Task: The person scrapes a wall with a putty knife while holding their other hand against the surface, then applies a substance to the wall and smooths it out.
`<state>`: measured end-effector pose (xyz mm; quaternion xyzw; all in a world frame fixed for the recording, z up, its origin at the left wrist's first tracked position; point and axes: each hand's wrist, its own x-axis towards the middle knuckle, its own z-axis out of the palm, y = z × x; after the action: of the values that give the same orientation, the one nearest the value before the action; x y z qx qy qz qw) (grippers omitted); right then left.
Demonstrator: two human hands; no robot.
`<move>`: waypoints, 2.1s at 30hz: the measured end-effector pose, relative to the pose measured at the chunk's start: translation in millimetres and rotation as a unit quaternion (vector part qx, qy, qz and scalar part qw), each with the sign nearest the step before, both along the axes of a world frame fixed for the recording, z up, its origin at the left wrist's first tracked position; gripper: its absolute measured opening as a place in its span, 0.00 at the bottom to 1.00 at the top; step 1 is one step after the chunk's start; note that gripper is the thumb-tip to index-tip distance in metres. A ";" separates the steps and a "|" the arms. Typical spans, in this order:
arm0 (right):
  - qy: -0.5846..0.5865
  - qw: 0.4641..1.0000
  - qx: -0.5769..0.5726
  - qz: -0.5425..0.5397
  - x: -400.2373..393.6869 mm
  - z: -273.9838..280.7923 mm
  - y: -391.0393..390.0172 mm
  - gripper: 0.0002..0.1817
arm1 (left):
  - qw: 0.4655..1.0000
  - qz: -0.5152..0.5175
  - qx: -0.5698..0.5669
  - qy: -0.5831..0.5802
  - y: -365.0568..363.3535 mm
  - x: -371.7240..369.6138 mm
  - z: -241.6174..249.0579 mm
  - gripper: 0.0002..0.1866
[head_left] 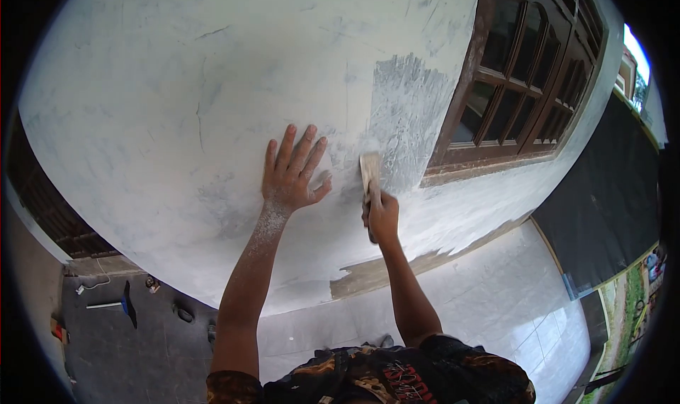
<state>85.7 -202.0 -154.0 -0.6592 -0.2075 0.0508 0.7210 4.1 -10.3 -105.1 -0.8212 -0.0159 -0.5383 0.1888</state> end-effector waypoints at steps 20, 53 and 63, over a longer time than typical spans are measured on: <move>-0.023 0.999 -0.032 -0.020 -6.1 -3.7 5.8 0.29 | 1.000 -0.004 0.002 0.000 3.2 -0.7 2.3 0.36; -0.099 0.995 -0.008 -0.013 11.4 16.6 16.0 0.29 | 1.000 -0.011 0.000 -0.006 1.0 -0.2 -2.1 0.36; 0.046 0.985 0.067 0.152 -5.0 32.2 11.4 0.31 | 0.990 -0.056 -0.122 -0.033 -41.3 -16.4 5.2 0.37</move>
<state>80.7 -190.6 -121.9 -0.5670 -0.2751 0.1761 0.7562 -12.4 -51.6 -99.8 -0.8197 -0.0420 -0.5684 0.0561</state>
